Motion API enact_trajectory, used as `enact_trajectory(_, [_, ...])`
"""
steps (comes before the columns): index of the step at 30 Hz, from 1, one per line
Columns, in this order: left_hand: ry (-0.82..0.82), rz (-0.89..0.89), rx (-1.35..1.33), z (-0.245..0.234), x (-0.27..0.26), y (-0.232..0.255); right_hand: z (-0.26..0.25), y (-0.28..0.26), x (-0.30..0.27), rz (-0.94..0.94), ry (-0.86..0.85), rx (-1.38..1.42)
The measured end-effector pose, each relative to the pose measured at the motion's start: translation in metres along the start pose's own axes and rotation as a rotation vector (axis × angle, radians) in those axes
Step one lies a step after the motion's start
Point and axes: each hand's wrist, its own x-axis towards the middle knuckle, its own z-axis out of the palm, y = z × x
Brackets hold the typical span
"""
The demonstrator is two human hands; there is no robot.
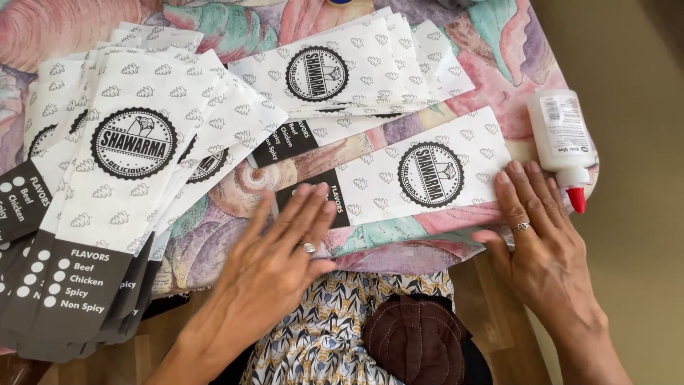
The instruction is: The person applies glue from a bottle to the edges of printed paper shawarma wrappers and folds them to seal the edges, repeating the process for multiple wrappers before stacking them together.
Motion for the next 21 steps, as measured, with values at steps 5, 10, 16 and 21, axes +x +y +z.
enact_trajectory(5, [-0.068,-0.279,0.12,-0.007,-0.024,0.018,0.002,-0.001,0.002,0.002,0.015,-0.013])
enact_trajectory(10, [-0.363,-0.625,0.342,-0.015,0.003,0.057,0.004,-0.002,0.0,0.011,0.026,0.005])
enact_trajectory(16, [0.078,-0.197,0.146,0.032,0.024,0.082,0.0,0.0,0.002,0.004,0.004,0.041])
enact_trajectory(21, [0.295,-0.149,0.033,0.047,0.018,0.07,-0.015,-0.008,0.017,0.06,-0.068,-0.13])
